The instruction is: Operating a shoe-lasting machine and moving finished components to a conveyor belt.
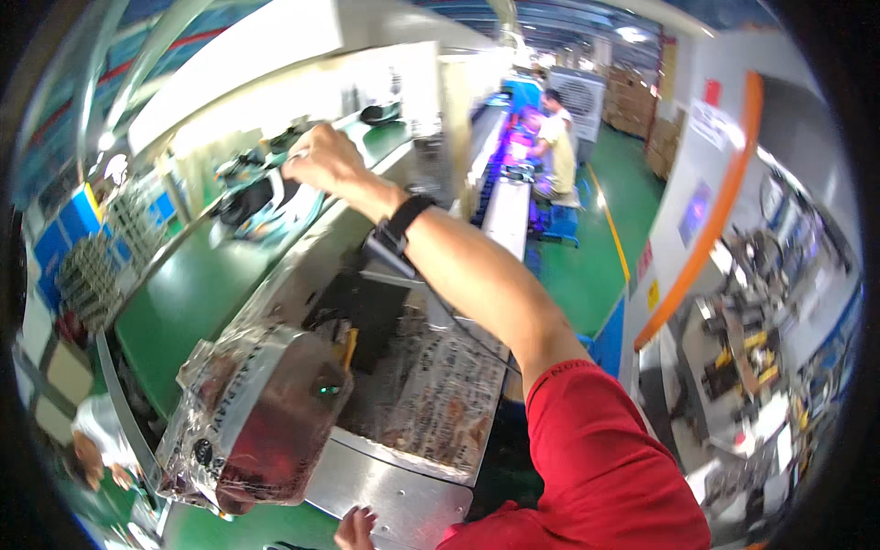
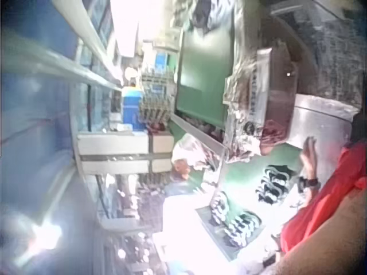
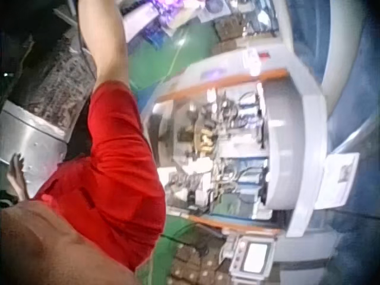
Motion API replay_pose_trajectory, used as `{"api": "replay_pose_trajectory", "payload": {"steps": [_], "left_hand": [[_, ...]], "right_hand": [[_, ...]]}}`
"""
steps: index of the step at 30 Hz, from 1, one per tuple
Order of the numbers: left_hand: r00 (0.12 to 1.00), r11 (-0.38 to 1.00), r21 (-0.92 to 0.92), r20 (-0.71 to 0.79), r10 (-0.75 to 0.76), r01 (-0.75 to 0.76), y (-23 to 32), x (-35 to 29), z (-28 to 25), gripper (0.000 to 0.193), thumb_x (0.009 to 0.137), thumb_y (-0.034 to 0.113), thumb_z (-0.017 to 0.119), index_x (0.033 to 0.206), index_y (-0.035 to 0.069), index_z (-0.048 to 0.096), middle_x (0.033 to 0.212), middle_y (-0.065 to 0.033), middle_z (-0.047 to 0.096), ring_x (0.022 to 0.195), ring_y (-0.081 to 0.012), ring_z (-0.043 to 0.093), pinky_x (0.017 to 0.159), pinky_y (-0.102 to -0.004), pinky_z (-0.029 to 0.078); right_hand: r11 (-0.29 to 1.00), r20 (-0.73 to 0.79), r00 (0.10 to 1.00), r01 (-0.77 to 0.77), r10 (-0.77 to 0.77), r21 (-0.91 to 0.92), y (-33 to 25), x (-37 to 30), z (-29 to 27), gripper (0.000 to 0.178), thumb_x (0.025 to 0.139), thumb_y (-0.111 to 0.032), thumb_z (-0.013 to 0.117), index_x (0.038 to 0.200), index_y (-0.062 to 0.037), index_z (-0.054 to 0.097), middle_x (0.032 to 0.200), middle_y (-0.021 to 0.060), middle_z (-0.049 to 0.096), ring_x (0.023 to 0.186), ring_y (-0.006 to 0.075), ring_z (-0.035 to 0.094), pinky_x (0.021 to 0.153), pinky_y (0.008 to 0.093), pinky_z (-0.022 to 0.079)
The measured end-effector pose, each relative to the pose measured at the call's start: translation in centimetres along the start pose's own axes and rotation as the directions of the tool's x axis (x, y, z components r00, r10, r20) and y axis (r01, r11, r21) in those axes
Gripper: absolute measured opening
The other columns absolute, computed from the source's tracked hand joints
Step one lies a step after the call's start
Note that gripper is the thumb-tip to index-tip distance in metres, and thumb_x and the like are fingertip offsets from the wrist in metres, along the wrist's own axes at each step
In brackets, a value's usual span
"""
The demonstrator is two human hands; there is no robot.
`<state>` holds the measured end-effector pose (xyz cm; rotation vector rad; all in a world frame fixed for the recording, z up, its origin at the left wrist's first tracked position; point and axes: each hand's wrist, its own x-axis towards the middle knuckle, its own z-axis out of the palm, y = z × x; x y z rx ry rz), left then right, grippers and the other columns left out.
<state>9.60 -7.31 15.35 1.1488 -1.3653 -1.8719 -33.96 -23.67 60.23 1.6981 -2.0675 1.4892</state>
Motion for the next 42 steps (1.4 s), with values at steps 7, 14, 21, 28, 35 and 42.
{"api": "replay_pose_trajectory", "payload": {"steps": [7,14,21,28,35,42], "left_hand": [[0.720,0.754,-0.209,0.224,0.657,-0.623,19.2,-0.8,18.5,0.057,0.096,0.042,0.055,0.122,-0.009,0.055,0.106,-0.0209,0.066,0.095,-0.0292,0.065,0.083,-0.0392,0.053],[0.018,0.758,0.152,0.977,-0.211,0.634,18.7,-4.9,34.1,0.079,0.094,0.062,0.031,0.140,-0.002,0.040,0.123,-0.0309,0.055,0.110,-0.0416,0.059,0.098,-0.0454,0.048],[0.042,0.966,0.182,0.980,-0.192,0.181,8.3,-18.6,50.0,0.053,0.101,0.044,0.037,0.131,0.002,0.050,0.121,-0.0154,0.061,0.107,-0.0294,0.060,0.092,-0.0395,0.050],[-0.358,0.874,-0.017,0.916,-0.181,-0.486,-0.8,-37.1,61.7,0.068,0.098,0.038,0.052,0.147,-0.003,0.029,0.132,-0.0202,0.055,0.115,-0.0252,0.056,0.094,-0.0347,0.045],[-0.252,0.840,-0.033,0.960,-0.124,-0.541,-17.3,-44.7,79.9,0.056,0.085,0.042,0.066,0.113,-0.004,0.052,0.109,-0.0288,0.064,0.105,-0.0377,0.062,0.090,-0.0423,0.047],[0.115,0.484,0.141,0.990,-0.083,-0.863,-26.8,-47.5,89.3,0.082,0.077,0.026,0.074,0.136,-0.010,0.029,0.126,-0.0356,0.050,0.117,-0.0465,0.052,0.093,-0.0483,0.046]], "right_hand": [[0.934,-0.127,0.979,-0.106,0.158,0.341,-2.5,-21.4,-18.6,0.024,0.081,-0.017,0.063,0.098,-0.0044,0.073,0.076,0.0007,0.065,0.061,0.0055,0.051,0.051,0.0219,0.038],[0.952,-0.324,0.917,-0.147,0.233,0.268,-0.7,-44.1,-29.2,0.026,0.078,-0.016,0.060,0.096,-0.0010,0.071,0.090,0.0094,0.069,0.089,0.0151,0.063,0.080,0.0271,0.048],[0.792,-0.669,0.427,-0.279,0.608,0.542,-1.6,-70.3,-33.6,0.071,0.091,-0.055,0.058,0.141,-0.0081,0.040,0.126,0.0128,0.055,0.109,0.0148,0.056,0.088,0.0299,0.049],[0.738,-0.797,-0.326,-0.311,0.509,0.599,-4.1,-88.2,-38.3,0.066,0.066,-0.019,0.083,0.124,0.0013,0.057,0.110,0.0059,0.063,0.092,0.0138,0.060,0.085,0.0263,0.048],[0.697,-0.867,-0.480,-0.576,0.133,0.427,-8.3,-100.5,-45.0,0.058,0.069,-0.014,0.076,0.123,-0.0023,0.058,0.107,0.0055,0.063,0.093,0.0122,0.060,0.084,0.0267,0.049],[0.552,-0.837,-0.546,-0.705,-0.021,0.446,-10.6,-102.2,-46.7,0.057,0.070,-0.013,0.070,0.123,0.0025,0.056,0.106,0.0070,0.062,0.092,0.0133,0.059,0.085,0.0271,0.048]]}}
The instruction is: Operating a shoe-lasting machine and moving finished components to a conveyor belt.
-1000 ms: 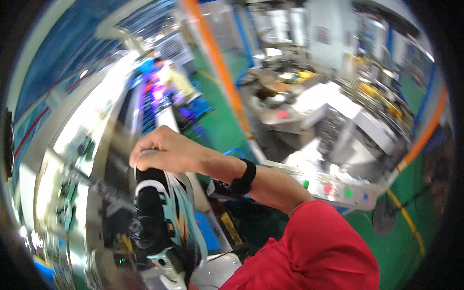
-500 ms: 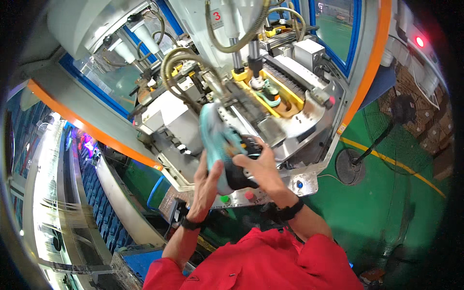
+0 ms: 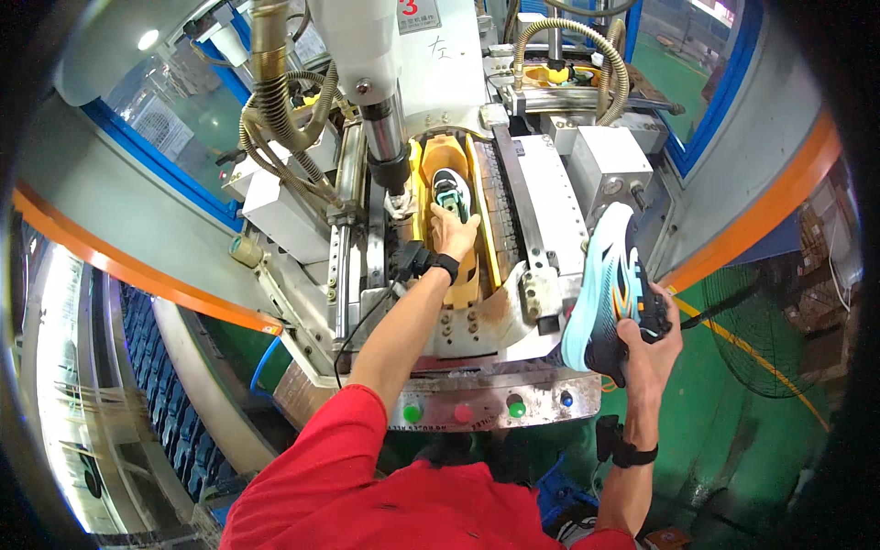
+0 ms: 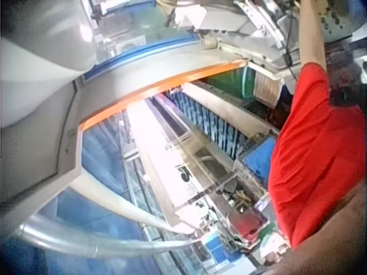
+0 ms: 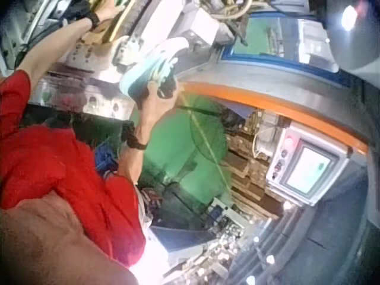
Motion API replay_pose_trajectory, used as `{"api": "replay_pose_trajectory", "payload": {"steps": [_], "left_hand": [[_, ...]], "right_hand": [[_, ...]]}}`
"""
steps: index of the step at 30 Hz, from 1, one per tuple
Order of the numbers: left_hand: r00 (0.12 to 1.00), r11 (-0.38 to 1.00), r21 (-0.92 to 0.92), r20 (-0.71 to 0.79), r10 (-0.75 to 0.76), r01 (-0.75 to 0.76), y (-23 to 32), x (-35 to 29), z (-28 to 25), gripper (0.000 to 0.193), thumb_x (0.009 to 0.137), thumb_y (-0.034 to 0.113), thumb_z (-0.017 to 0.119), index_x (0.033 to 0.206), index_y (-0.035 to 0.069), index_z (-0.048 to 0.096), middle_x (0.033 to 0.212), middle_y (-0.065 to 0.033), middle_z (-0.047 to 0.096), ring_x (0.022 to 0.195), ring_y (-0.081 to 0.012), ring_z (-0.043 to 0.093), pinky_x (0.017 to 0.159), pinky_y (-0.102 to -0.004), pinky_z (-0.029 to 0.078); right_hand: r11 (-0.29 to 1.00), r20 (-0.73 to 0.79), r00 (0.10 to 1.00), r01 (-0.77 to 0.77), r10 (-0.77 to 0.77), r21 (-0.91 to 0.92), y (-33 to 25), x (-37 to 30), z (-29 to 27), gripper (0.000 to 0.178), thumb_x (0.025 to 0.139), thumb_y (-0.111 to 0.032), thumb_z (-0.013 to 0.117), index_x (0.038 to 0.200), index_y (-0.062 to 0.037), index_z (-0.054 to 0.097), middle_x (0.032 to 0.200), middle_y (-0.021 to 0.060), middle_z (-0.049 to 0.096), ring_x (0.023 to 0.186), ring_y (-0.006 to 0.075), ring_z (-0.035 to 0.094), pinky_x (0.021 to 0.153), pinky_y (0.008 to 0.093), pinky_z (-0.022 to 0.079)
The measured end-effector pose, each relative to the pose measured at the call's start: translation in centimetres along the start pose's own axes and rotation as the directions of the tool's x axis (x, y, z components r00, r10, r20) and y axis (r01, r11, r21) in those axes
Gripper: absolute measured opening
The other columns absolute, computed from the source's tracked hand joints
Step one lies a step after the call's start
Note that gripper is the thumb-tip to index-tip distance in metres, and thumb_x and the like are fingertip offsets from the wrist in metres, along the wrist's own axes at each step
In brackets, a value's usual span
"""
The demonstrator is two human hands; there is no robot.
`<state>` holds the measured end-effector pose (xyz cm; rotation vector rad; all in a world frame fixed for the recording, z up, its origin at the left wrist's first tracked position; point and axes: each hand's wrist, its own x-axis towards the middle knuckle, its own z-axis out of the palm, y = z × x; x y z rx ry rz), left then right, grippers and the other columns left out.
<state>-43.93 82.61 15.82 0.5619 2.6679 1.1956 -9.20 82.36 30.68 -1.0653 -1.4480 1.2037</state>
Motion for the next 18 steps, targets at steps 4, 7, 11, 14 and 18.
{"api": "replay_pose_trajectory", "payload": {"steps": [4,7,11,14,18], "left_hand": [[0.998,0.998,-0.033,-0.022,-0.054,0.053,-1.2,1.3,-2.6,0.068,0.076,0.015,0.073,0.129,-0.007,0.037,0.110,-0.0317,0.058,0.104,-0.0442,0.060,0.089,-0.0496,0.048],[0.961,0.767,-0.581,0.214,-0.177,0.271,-1.3,-0.2,-8.0,0.039,0.074,0.011,0.073,0.104,-0.008,0.059,0.097,-0.0188,0.067,0.086,-0.0263,0.067,0.072,-0.0380,0.052],[0.801,0.364,-0.745,0.599,-0.003,0.559,-2.9,-7.2,-17.5,0.029,0.085,0.005,0.067,0.113,-0.002,0.061,0.098,-0.0074,0.068,0.087,-0.0164,0.066,0.073,-0.0305,0.053],[0.805,0.447,-0.705,0.591,-0.059,0.551,-4.7,-14.3,-26.6,0.036,0.087,0.005,0.065,0.121,-0.004,0.056,0.105,-0.0065,0.066,0.092,-0.0157,0.065,0.082,-0.0297,0.052],[0.879,0.494,-0.731,0.431,-0.203,0.472,-9.1,-22.5,-36.0,0.049,0.081,0.006,0.071,0.126,-0.006,0.052,0.111,-0.0086,0.062,0.096,-0.0146,0.061,0.086,-0.0298,0.050]], "right_hand": [[0.977,0.006,0.997,0.080,-0.081,-0.198,-0.4,3.3,1.9,0.054,0.070,-0.011,0.070,0.120,0.0015,0.058,0.102,0.0081,0.063,0.089,0.0141,0.060,0.082,0.0276,0.049],[0.934,0.118,0.977,0.206,-0.178,-0.292,-2.8,9.6,7.3,0.051,0.068,-0.014,0.072,0.115,0.0042,0.060,0.096,0.0092,0.067,0.084,0.0148,0.062,0.079,0.0285,0.050],[0.832,0.365,0.931,0.217,-0.019,-0.510,-0.7,18.5,17.2,0.051,0.061,-0.031,0.075,0.097,0.0054,0.065,0.088,0.0180,0.068,0.081,0.0257,0.066,0.073,0.0351,0.052],[0.632,0.511,0.847,0.316,0.149,-0.707,-1.5,16.4,27.7,0.064,0.058,-0.037,0.078,0.099,0.0089,0.064,0.102,0.0261,0.066,0.095,0.0349,0.066,0.081,0.0378,0.053],[0.609,0.539,0.836,0.376,0.103,-0.698,3.4,11.0,37.0,0.042,0.068,-0.028,0.074,0.094,0.0037,0.064,0.095,0.0224,0.069,0.092,0.0367,0.068,0.083,0.0414,0.053]]}}
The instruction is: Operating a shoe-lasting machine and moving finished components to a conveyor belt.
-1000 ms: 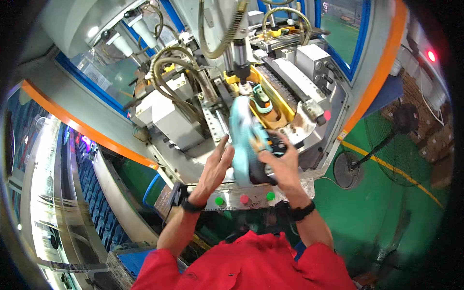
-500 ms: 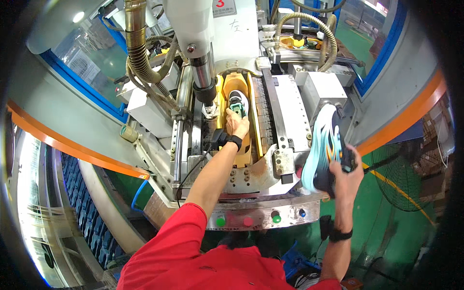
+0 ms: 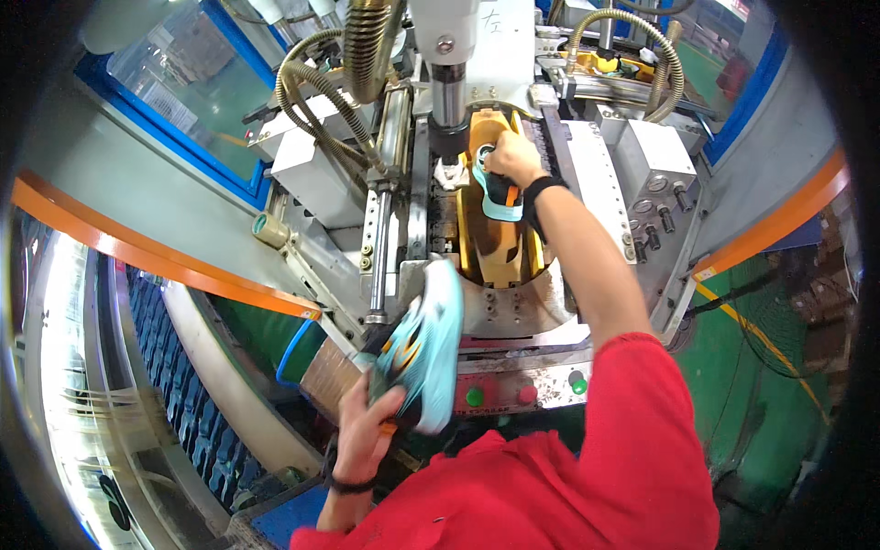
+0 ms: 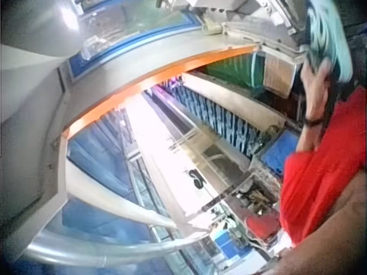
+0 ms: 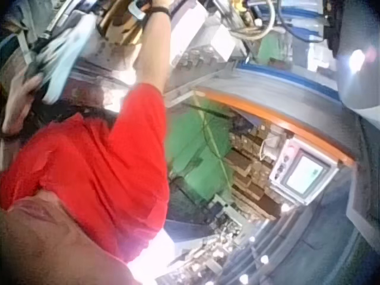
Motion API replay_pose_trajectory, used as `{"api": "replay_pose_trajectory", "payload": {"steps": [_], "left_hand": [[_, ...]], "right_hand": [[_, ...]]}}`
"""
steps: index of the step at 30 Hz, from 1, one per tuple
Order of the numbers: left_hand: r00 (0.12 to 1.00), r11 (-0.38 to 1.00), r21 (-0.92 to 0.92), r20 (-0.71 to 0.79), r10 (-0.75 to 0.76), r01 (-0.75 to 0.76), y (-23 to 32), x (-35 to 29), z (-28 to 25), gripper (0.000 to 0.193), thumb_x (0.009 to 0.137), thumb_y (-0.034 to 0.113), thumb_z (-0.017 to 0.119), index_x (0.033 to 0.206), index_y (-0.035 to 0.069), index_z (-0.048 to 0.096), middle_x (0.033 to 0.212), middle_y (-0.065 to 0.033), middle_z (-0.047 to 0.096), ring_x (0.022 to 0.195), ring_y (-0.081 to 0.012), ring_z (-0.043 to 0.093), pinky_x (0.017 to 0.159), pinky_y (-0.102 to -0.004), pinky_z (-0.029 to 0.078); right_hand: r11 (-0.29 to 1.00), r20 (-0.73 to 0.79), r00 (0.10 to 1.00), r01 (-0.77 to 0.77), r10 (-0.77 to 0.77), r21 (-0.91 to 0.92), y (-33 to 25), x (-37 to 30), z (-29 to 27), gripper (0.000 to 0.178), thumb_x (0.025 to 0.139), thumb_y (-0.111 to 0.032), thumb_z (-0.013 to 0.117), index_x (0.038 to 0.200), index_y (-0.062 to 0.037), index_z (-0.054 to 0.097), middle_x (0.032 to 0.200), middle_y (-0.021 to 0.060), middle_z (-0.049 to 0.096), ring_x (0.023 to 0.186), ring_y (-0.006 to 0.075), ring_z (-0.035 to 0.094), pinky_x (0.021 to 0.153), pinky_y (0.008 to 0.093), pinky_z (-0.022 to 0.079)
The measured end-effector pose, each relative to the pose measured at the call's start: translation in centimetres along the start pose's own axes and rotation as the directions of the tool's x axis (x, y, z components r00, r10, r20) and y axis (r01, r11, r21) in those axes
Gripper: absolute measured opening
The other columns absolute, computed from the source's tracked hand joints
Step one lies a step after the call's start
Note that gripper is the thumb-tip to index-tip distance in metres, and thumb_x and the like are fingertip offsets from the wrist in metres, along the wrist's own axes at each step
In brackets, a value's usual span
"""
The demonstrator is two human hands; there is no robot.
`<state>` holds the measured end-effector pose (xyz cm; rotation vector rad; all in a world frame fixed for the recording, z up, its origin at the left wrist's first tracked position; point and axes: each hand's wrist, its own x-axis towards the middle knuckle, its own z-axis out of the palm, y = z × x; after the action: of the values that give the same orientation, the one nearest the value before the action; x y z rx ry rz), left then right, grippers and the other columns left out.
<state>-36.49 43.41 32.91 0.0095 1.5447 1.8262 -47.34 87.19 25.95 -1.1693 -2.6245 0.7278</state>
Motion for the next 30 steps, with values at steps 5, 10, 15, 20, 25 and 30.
{"api": "replay_pose_trajectory", "payload": {"steps": [5,10,15,20,25,30], "left_hand": [[0.900,0.986,0.029,-0.405,0.160,-0.162,-0.2,-9.3,-4.8,0.046,0.081,0.002,0.063,0.125,-0.006,0.052,0.111,-0.0068,0.061,0.096,-0.0151,0.060,0.087,-0.0283,0.048],[0.752,0.973,-0.006,-0.636,0.175,-0.232,-5.1,-14.7,-9.0,0.035,0.092,0.011,0.060,0.124,-0.003,0.054,0.104,-0.0062,0.065,0.089,-0.0151,0.064,0.073,-0.0293,0.050],[0.617,0.953,-0.096,-0.779,0.109,-0.289,-7.7,-16.2,-7.5,0.020,0.090,0.008,0.062,0.109,0.001,0.059,0.096,-0.0055,0.067,0.078,-0.0158,0.067,0.064,-0.0274,0.052],[0.772,0.964,-0.190,-0.635,0.023,-0.184,-8.4,-16.5,-6.0,0.031,0.090,0.008,0.061,0.119,-0.002,0.056,0.102,-0.0056,0.065,0.085,-0.0141,0.066,0.070,-0.0284,0.053],[0.758,0.964,-0.182,-0.651,0.029,-0.193,-9.1,-17.3,-4.0,0.035,0.090,0.006,0.059,0.123,-0.004,0.054,0.103,-0.0070,0.065,0.087,-0.0157,0.066,0.072,-0.0283,0.053],[0.779,0.951,-0.210,-0.626,0.046,-0.225,-9.6,-17.0,-4.5,0.035,0.088,0.004,0.063,0.121,-0.004,0.055,0.102,-0.0074,0.066,0.085,-0.0167,0.067,0.074,-0.0302,0.054]], "right_hand": [[0.990,-0.239,0.968,0.050,-0.081,-0.135,2.0,0.1,10.0,0.047,0.083,-0.020,0.056,0.120,0.0070,0.044,0.098,0.0267,0.067,0.091,0.0365,0.068,0.079,0.0459,0.055],[0.943,-0.226,0.919,0.292,-0.323,-0.158,1.4,-4.6,7.7,0.062,0.077,-0.023,0.066,0.124,0.0086,0.040,0.093,0.0279,0.064,0.091,0.0398,0.065,0.078,0.0473,0.054],[0.670,-0.270,0.746,0.666,-0.609,0.328,-1.8,-27.3,4.2,0.014,0.078,-0.008,0.064,0.092,-0.0034,0.063,0.086,0.0160,0.064,0.082,0.0356,0.063,0.070,0.0438,0.052],[0.776,0.070,0.787,0.585,-0.614,0.235,4.3,-35.7,17.2,0.017,0.078,-0.014,0.065,0.093,-0.0071,0.060,0.097,0.0121,0.058,0.094,0.0310,0.060,0.070,0.0389,0.055],[0.722,0.147,0.708,0.671,-0.691,0.165,6.5,-36.6,21.7,0.009,0.086,-0.015,0.057,0.093,-0.0112,0.061,0.096,0.0086,0.057,0.093,0.0279,0.060,0.069,0.0412,0.055],[0.569,-0.240,0.719,0.673,-0.652,0.472,0.8,-33.2,7.6,0.020,0.084,-0.015,0.064,0.102,-0.0058,0.061,0.091,0.0106,0.063,0.077,0.0273,0.063,0.062,0.0368,0.052]]}}
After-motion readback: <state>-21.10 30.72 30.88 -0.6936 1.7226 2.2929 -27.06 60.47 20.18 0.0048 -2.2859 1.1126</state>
